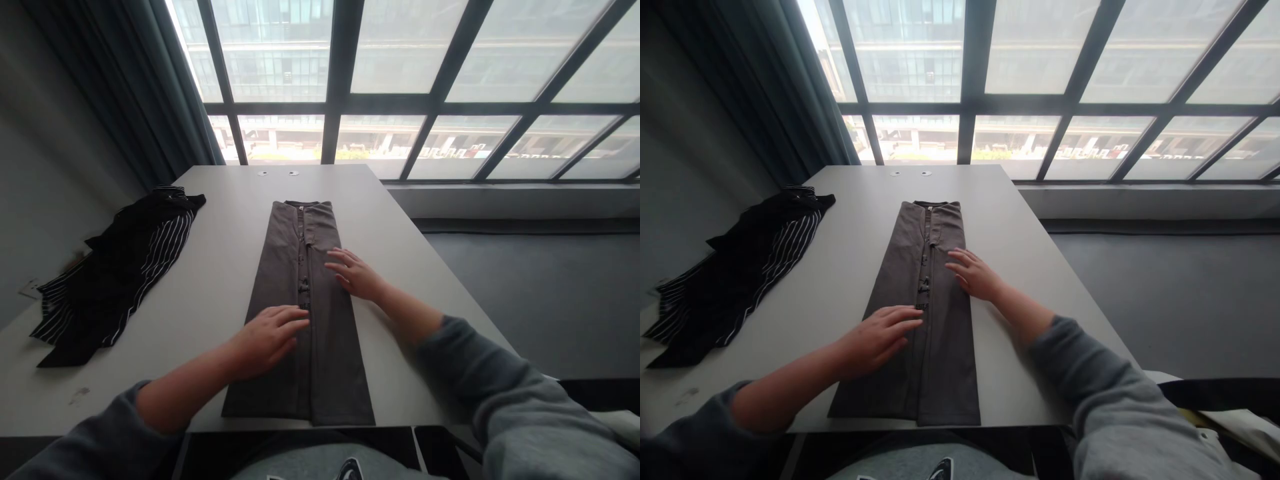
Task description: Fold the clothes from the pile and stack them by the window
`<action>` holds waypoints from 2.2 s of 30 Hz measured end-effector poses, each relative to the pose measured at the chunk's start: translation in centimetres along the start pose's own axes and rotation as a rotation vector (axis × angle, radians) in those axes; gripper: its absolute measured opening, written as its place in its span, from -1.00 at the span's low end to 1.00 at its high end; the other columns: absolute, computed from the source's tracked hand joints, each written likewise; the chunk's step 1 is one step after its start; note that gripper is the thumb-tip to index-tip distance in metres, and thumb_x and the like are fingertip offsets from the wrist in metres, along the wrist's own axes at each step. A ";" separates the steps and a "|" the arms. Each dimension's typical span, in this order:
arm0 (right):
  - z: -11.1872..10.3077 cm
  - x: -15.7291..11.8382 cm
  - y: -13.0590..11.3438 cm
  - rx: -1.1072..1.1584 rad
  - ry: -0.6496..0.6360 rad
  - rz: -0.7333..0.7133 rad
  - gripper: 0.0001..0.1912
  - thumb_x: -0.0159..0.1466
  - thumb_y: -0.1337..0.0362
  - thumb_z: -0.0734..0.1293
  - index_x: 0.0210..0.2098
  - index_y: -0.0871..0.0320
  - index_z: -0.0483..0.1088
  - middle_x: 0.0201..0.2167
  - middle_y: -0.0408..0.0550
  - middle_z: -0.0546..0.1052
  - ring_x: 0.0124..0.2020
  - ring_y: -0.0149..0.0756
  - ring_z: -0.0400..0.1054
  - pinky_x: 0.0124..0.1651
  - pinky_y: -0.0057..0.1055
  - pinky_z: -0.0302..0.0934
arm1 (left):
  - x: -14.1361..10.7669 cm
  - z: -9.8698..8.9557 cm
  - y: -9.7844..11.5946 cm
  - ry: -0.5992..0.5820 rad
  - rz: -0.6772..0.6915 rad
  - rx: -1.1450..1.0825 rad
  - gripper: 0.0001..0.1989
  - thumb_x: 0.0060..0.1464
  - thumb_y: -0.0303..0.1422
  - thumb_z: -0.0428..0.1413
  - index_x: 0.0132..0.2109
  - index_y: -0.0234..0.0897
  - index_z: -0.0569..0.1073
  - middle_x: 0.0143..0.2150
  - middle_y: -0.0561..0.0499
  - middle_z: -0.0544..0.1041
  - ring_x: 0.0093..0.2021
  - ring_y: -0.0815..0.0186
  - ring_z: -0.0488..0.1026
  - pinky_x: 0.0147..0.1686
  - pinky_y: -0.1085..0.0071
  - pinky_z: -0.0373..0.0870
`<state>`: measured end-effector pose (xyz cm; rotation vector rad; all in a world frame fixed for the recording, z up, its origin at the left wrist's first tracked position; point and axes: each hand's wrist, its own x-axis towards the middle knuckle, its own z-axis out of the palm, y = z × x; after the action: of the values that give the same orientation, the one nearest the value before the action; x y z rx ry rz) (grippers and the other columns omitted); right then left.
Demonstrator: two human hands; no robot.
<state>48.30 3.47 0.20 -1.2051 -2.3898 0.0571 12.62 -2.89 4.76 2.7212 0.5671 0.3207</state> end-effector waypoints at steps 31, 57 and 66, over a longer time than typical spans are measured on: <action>-2.3 -17.5 -18.5 0.348 -0.136 0.072 -0.35 0.36 0.48 0.25 0.35 -0.14 0.43 0.33 -0.04 0.52 0.40 -0.11 0.35 0.48 0.05 0.25 | -14.3 2.2 1.3 0.116 -0.287 -0.010 -0.52 0.14 -0.50 0.10 0.18 -0.13 0.56 0.12 -0.12 0.62 0.12 0.10 0.59 0.16 0.20 0.54; -1.6 -16.6 -19.7 0.171 -0.016 0.061 -0.38 0.27 0.56 0.21 0.25 0.06 0.45 0.20 0.09 0.56 0.23 -0.10 0.43 0.29 -0.04 0.37 | -14.1 2.3 0.6 0.218 -0.169 -0.100 -0.56 0.08 -0.63 0.10 0.03 -0.12 0.57 0.12 -0.06 0.62 0.16 0.16 0.53 0.19 0.20 0.46; 0.1 -15.9 -20.0 0.061 0.103 0.148 -0.47 0.32 0.38 0.44 0.27 0.03 0.44 0.10 0.10 0.61 0.11 0.00 0.50 0.21 0.04 0.43 | -14.0 2.6 0.2 0.286 -0.232 -0.203 -0.76 0.31 -0.45 0.14 0.02 -0.12 0.62 -0.03 -0.03 0.69 0.02 0.19 0.61 0.09 0.27 0.50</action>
<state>41.34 -21.14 -1.17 -1.3219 -2.1917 0.1116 0.90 -9.67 0.37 2.3999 0.8680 0.6726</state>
